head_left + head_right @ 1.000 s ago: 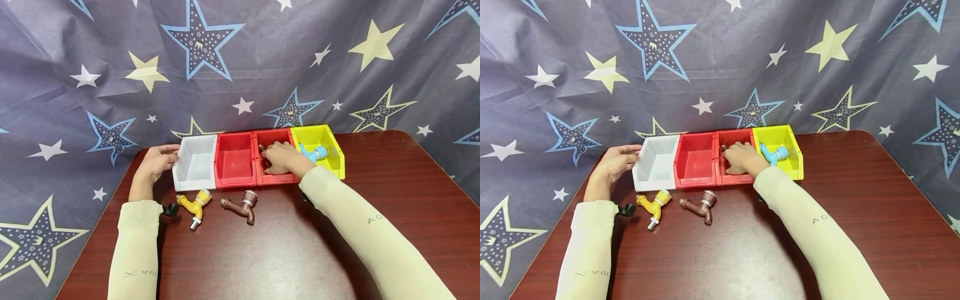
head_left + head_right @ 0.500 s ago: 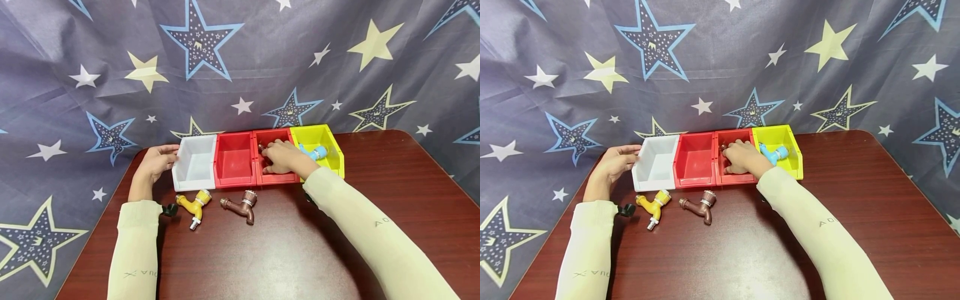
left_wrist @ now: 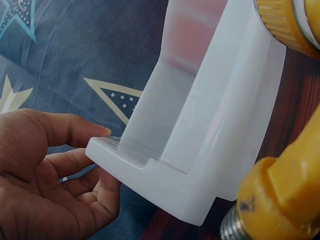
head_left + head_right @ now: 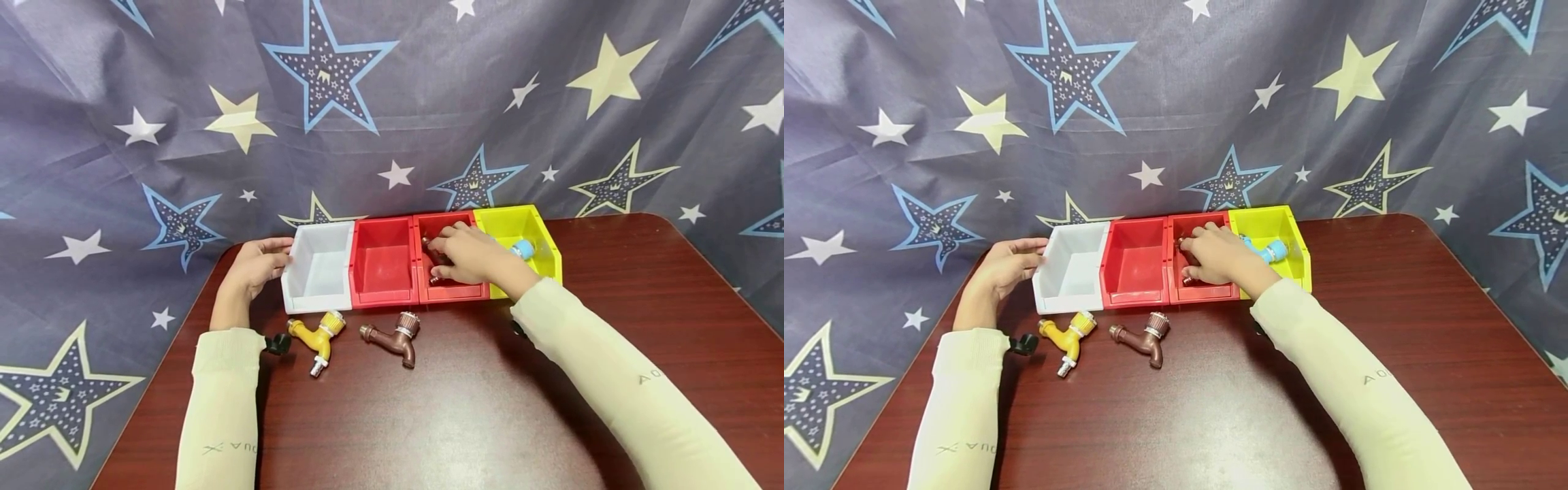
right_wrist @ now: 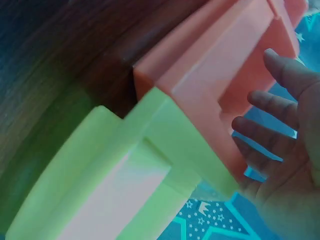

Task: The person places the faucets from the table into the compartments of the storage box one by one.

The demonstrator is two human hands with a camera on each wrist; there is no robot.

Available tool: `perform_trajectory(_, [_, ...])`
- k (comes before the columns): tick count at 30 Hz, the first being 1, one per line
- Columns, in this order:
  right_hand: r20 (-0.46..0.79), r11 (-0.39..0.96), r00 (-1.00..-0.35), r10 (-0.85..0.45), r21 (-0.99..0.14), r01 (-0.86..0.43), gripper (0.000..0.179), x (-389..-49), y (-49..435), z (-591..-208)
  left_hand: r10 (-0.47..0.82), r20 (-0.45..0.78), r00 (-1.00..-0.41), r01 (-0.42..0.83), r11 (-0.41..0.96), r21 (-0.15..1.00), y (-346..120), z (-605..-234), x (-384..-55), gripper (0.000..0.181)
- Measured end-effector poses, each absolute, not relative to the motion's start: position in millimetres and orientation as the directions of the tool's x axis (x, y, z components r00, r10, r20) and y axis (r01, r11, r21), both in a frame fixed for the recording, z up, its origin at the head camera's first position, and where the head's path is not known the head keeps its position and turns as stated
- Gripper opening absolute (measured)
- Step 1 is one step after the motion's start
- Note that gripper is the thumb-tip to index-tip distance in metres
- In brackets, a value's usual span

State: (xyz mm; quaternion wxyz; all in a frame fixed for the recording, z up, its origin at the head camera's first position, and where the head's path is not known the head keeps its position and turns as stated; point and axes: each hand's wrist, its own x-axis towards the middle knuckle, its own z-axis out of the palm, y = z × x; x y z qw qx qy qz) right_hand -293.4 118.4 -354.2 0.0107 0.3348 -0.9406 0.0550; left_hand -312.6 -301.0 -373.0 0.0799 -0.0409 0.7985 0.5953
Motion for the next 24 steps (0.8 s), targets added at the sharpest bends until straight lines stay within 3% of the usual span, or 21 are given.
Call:
perform_trajectory(10, [0.159,0.731,-0.745,-0.648,-0.146,-0.667,0.043,-290.2,134.3,-355.1,0.032,-0.197,-0.980,-0.180,0.288,0.941,-301.2,-368.8,-310.4,0.056])
perform_trajectory(24, [0.239,0.776,-0.806,-0.541,-0.227,-0.588,0.060,-279.4,164.6,-349.1,0.031,-0.190,-0.981,-0.174,0.286,0.942,-301.3,-371.6,-312.4,0.055])
